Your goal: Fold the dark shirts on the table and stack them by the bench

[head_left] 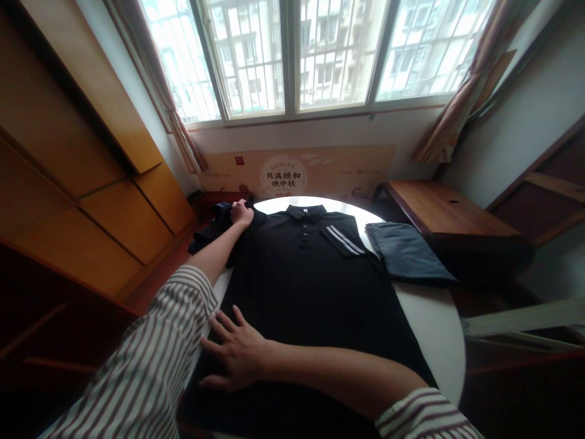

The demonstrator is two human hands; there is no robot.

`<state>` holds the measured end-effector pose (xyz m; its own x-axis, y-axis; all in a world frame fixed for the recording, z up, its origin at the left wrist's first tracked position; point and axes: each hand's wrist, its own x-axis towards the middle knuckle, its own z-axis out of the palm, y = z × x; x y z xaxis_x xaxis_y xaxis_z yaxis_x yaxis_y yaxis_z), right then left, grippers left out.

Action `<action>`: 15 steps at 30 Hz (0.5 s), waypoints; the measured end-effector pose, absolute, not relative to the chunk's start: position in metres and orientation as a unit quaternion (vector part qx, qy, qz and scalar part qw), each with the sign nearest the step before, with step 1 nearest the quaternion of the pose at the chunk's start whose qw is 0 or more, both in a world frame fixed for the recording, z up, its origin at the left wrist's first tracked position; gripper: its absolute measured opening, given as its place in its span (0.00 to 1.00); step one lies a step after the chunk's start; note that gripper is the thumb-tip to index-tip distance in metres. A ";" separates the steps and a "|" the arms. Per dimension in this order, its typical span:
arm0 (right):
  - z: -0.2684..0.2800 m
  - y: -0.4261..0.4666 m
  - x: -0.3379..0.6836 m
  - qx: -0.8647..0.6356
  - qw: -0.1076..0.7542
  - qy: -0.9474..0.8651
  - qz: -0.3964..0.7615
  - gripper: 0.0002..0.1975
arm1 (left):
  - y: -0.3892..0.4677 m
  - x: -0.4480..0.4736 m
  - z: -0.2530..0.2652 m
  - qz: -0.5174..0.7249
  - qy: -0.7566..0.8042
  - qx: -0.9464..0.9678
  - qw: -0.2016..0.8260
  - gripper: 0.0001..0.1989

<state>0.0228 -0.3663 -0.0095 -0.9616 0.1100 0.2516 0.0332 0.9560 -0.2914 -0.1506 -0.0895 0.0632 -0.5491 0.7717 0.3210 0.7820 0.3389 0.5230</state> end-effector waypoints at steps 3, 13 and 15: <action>-0.010 -0.365 0.022 -0.036 0.139 -0.979 0.147 0.39 | -0.110 -0.125 0.047 -0.219 -0.755 -0.613 0.076 0.17; -0.011 -0.366 0.020 -0.034 0.172 -0.975 0.135 0.39 | -0.083 -0.106 0.028 -0.099 -0.776 -0.623 -0.008 0.22; -0.012 -0.367 0.021 -0.035 0.177 -0.975 0.127 0.39 | -0.065 -0.122 0.039 -0.127 -0.773 -0.621 -0.012 0.19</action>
<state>0.0209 -0.3665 -0.0117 -0.9348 0.1127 0.3369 0.0223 0.9651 -0.2610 -0.1218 -0.0646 0.0385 -0.2282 0.9635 0.1397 0.9575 0.1961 0.2117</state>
